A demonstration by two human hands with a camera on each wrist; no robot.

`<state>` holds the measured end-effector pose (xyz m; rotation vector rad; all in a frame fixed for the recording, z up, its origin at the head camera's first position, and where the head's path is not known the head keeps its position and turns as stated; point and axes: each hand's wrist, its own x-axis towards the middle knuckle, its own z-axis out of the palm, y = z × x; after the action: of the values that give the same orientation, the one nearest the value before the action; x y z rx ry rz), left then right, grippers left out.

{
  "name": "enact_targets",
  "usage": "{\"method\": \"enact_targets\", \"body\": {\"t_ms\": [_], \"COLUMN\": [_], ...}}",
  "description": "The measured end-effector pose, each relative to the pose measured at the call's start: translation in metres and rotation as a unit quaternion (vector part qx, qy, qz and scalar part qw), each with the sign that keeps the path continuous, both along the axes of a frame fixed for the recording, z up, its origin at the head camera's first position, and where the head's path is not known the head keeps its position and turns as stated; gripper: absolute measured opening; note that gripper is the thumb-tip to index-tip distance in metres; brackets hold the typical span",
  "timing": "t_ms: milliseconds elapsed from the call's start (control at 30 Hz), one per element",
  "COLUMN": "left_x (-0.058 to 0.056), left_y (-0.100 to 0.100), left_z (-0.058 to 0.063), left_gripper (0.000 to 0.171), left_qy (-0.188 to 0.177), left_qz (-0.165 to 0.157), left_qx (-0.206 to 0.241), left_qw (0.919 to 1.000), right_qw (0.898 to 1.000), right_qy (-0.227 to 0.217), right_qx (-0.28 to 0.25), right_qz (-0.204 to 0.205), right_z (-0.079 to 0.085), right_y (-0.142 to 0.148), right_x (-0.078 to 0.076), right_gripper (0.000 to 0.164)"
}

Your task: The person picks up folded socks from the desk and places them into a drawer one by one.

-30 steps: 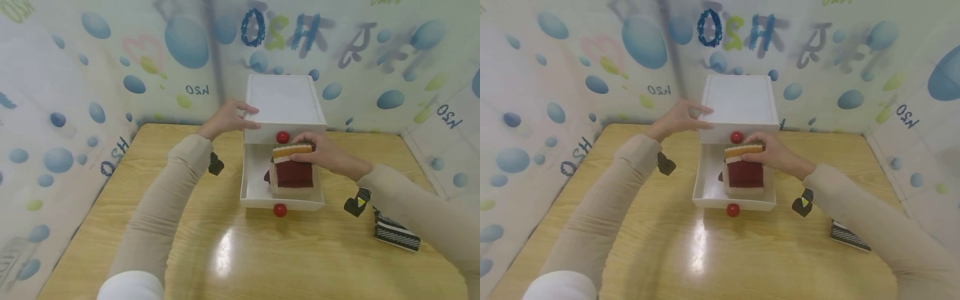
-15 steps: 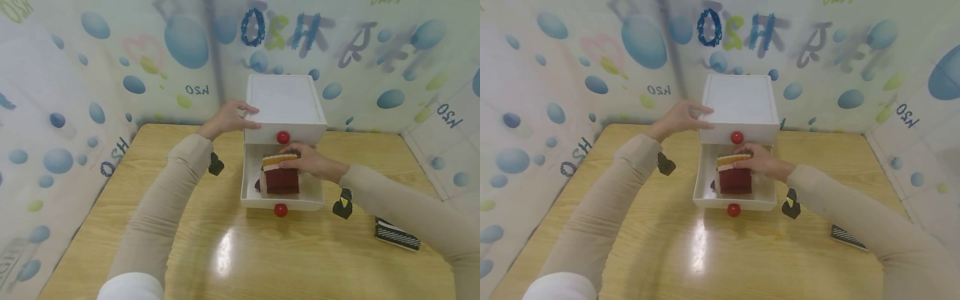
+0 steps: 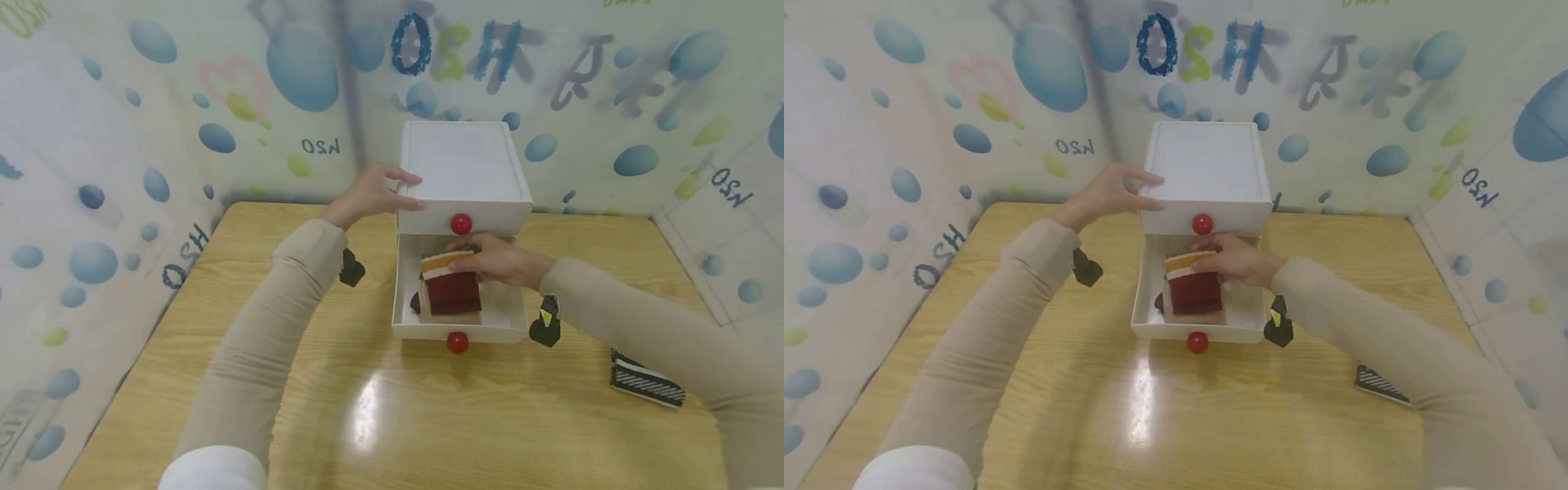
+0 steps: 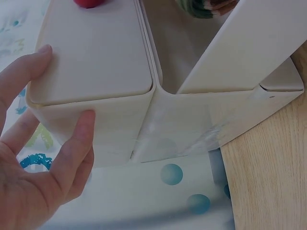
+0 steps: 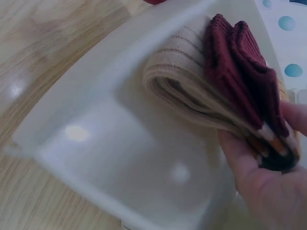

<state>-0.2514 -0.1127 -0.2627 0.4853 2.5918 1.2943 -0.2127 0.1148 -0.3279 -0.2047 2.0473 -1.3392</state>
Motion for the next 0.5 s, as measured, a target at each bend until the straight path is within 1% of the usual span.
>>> {"method": "enact_targets", "body": {"t_ms": [100, 233, 500], "left_x": [-0.0001, -0.0001, -0.0003], "left_y": [0.0004, 0.0005, -0.0002], "left_z": [-0.0004, -0.0011, -0.0016], "left_gripper": [0.050, 0.050, 0.049], "left_qy": [0.005, 0.000, 0.001], "left_qz": [-0.002, 0.002, 0.002], "left_qx": [0.001, 0.006, 0.009], "left_qw": [1.0000, 1.0000, 1.0000], "right_qw": [1.000, 1.000, 1.000], "right_qy": [-0.011, -0.013, 0.010], "right_qx": [0.000, 0.002, 0.005], "right_qz": [0.002, 0.000, -0.001], "right_z": [-0.0005, -0.0017, -0.0034], "right_y": [-0.0015, -0.0019, -0.0011], "right_x": [-0.0006, -0.0016, -0.0010], "right_gripper": [0.046, 0.045, 0.043]}}
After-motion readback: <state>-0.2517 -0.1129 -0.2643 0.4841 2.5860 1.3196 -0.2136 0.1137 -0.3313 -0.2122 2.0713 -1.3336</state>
